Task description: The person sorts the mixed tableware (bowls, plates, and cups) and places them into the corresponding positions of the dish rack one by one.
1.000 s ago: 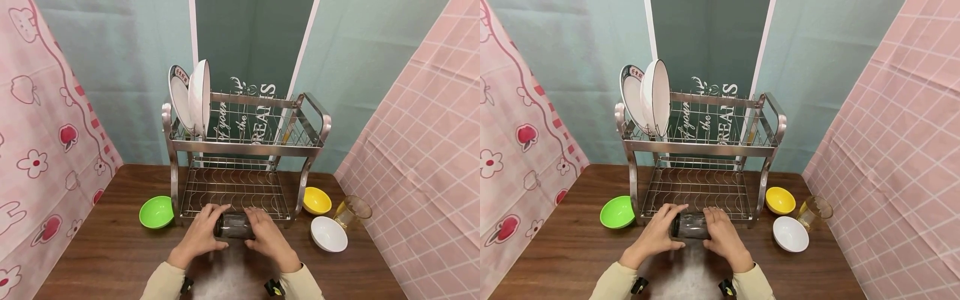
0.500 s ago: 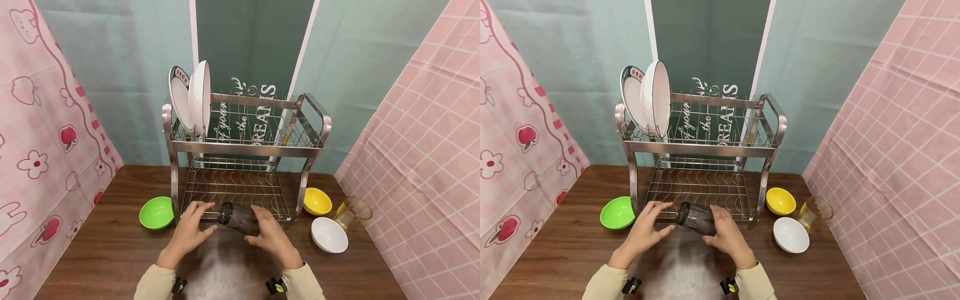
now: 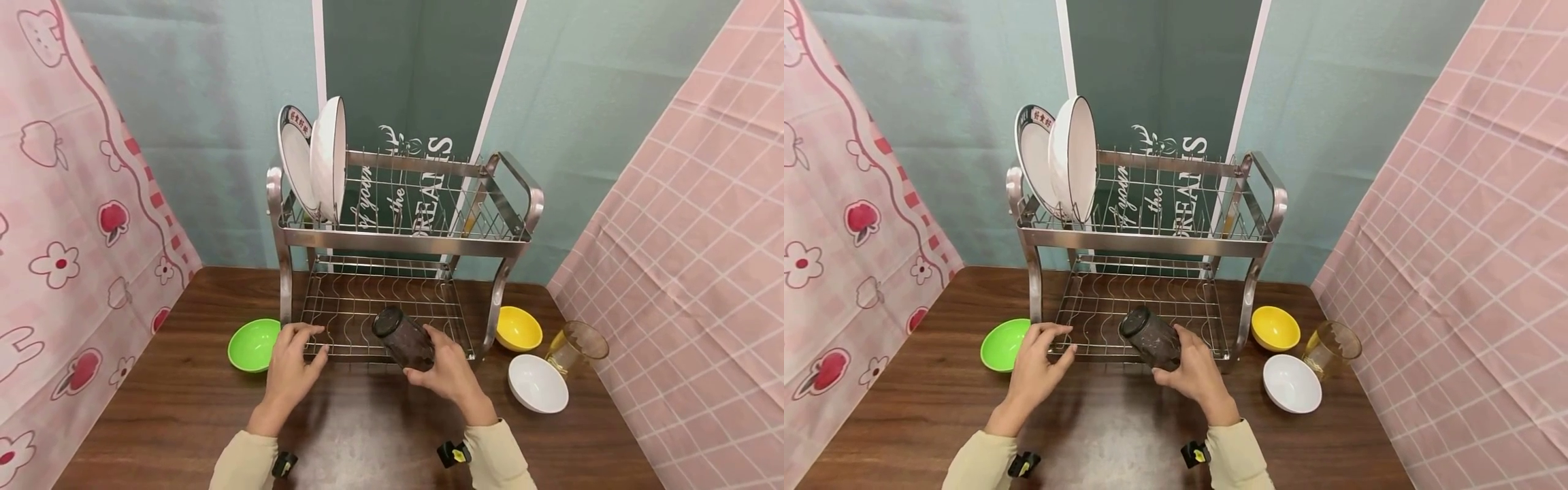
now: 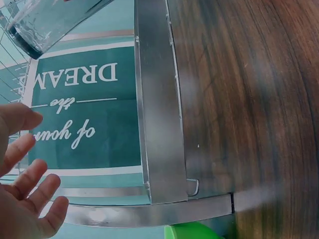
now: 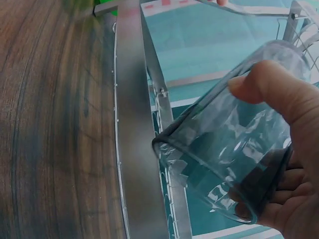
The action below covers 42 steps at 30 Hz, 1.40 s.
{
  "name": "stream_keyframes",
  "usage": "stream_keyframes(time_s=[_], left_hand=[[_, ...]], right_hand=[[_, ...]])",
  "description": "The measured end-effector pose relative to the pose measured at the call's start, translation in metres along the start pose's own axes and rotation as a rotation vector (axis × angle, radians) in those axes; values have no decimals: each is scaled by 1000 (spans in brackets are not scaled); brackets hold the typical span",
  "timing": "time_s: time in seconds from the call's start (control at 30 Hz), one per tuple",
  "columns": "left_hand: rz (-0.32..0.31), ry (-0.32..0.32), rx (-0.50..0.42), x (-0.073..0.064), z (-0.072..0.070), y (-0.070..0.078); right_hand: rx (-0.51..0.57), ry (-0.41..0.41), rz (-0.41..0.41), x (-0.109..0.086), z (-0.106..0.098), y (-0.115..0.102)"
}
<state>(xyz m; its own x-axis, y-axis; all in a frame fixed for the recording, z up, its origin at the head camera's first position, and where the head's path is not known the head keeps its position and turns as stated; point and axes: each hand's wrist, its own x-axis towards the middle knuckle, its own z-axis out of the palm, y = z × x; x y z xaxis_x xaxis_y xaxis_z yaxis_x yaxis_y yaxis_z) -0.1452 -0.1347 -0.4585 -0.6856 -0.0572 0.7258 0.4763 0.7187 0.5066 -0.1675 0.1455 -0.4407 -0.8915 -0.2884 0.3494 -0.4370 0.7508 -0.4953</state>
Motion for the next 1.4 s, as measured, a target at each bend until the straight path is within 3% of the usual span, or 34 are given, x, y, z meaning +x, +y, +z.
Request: stream_keyframes(time_s=[0.13,0.37,0.57,0.87,1.2,1.3,1.4], left_hand=[[-87,24,24,0,-1,-3],[-234,51,62,2,-6,-11],[-327,30,79,6,-9,-17],[-395,-16,82,7,-8,-21],[-554,-18,16,9,-7,-25],[-568,-19,-3,8,-5,-28],[-544,-19,2,6,-5,-31]], right_hand=[[26,44,13,1,3,4],[135,105,107,4,10,10],[170,140,174,7,12,14],[230,94,285,12,11,18],[453,141,369,22,13,24],[544,154,403,24,13,25],[644,161,434,27,16,26]])
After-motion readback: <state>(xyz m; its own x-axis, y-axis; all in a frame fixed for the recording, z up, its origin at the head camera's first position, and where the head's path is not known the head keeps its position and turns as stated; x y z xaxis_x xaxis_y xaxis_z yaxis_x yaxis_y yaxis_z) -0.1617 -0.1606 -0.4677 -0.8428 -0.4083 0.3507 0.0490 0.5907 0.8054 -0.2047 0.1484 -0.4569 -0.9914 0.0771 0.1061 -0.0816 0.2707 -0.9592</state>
